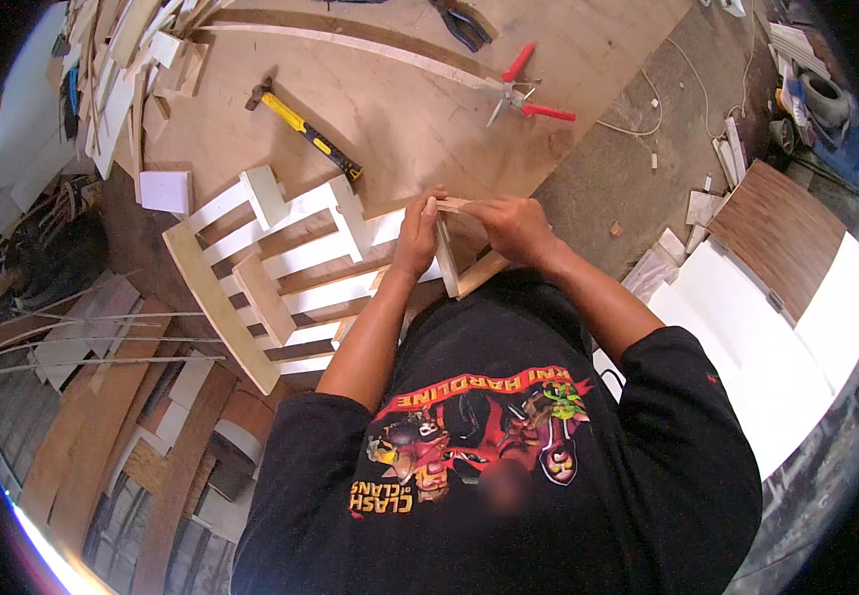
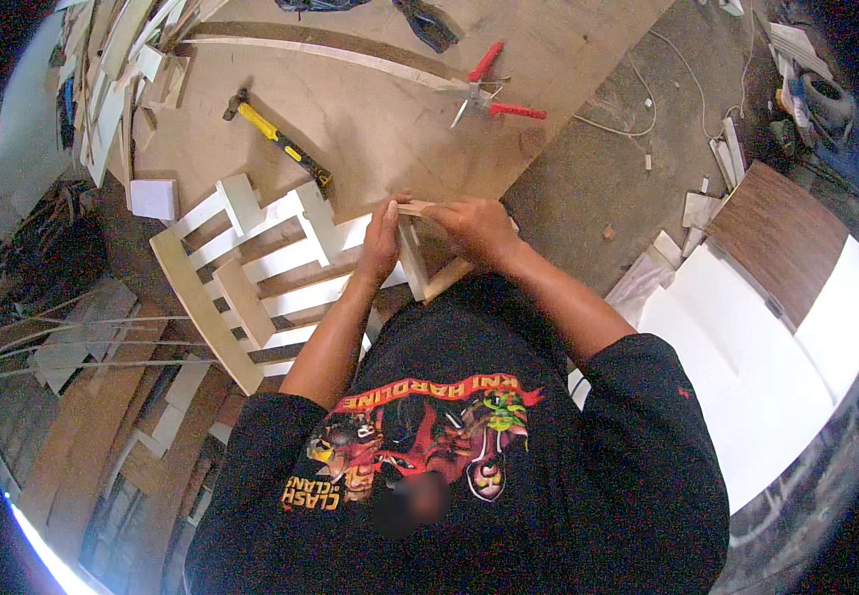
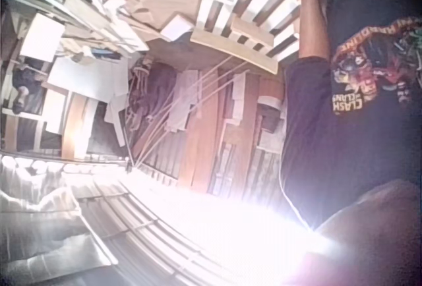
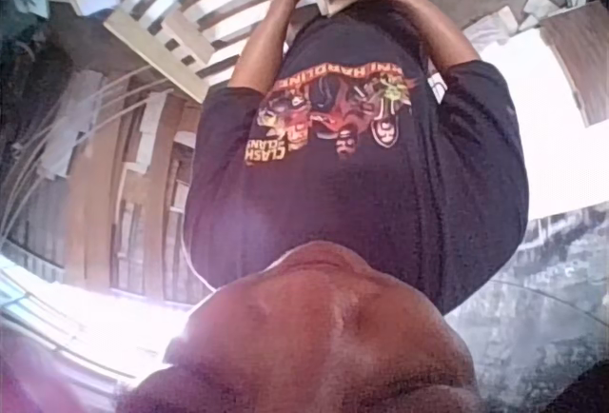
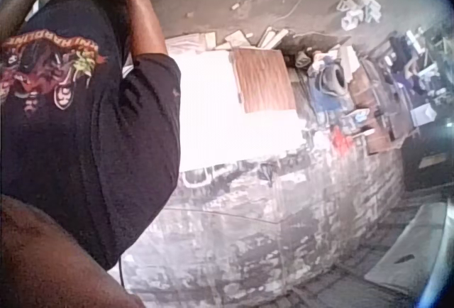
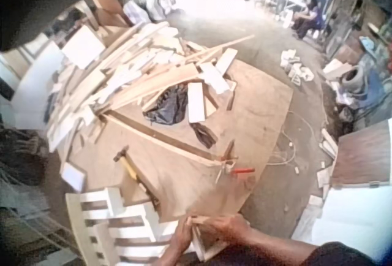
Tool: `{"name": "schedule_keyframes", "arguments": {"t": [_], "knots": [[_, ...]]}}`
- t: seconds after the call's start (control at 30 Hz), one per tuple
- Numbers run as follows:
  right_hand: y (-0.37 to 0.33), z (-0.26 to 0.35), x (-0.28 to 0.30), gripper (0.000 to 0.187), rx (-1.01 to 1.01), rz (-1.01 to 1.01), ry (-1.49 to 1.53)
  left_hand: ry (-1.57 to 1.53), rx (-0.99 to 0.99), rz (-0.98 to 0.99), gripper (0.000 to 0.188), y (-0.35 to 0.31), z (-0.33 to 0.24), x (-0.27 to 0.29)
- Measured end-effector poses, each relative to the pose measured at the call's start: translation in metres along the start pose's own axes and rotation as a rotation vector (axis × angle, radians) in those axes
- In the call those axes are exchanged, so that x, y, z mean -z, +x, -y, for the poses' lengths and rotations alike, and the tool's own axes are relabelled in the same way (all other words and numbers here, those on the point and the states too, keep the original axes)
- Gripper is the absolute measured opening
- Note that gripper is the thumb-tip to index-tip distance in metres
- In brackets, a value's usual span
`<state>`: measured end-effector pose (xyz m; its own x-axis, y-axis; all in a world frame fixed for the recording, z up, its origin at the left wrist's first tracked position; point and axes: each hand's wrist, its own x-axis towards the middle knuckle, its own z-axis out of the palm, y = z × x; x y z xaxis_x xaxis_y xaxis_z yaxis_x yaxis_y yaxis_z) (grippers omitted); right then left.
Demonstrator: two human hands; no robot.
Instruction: The person assembles a wooden shelf by aligning wooden pieces, hammering a nail into the joints, and placing a triangular support piece.
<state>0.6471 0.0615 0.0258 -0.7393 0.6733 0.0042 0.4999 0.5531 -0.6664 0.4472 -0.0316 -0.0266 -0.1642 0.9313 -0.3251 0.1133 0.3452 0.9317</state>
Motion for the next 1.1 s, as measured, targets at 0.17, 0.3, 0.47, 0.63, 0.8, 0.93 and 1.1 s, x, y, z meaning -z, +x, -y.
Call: {"name": "schedule_keyframes", "arguments": {"t": [0.17, 0.3, 0.47, 0.63, 0.8, 0.93, 1.1], "knots": [[-0.001, -0.002, -0.001, 0.031, -0.031, 0.034, -0.012, -0.007, 0.015, -0.021, 0.043, 0.001, 0.008, -0.004], [-0.001, -0.006, 0.005, 0.031, -0.047, 0.039, 0.035, -0.075, -0.037, -0.070, 0.040, 0.002, 0.011, -0.008], [-0.044, -0.057, 0.006, 0.033, -0.632, -0.320, 0.576, -0.090, -0.034, -0.066, 0.038, 0.002, 0.022, -0.008], [-0.094, -0.081, -0.002, 0.054, -0.897, -0.212, 0.882, -0.083, -0.008, -0.014, 0.040, 0.003, 0.021, -0.004], [-0.068, -0.045, -0.013, 0.076, -0.704, -0.433, 0.956, -0.174, -0.024, -0.035, 0.041, 0.003, 0.026, -0.005], [-0.055, -0.036, -0.025, 0.077, -0.598, -0.547, 0.967, -0.194, 0.002, 0.005, 0.042, 0.003, 0.027, -0.002], [-0.051, -0.042, -0.034, 0.081, -0.507, -0.536, 1.085, -0.270, 0.090, 0.057, 0.046, 0.000, 0.029, -0.001]]}}
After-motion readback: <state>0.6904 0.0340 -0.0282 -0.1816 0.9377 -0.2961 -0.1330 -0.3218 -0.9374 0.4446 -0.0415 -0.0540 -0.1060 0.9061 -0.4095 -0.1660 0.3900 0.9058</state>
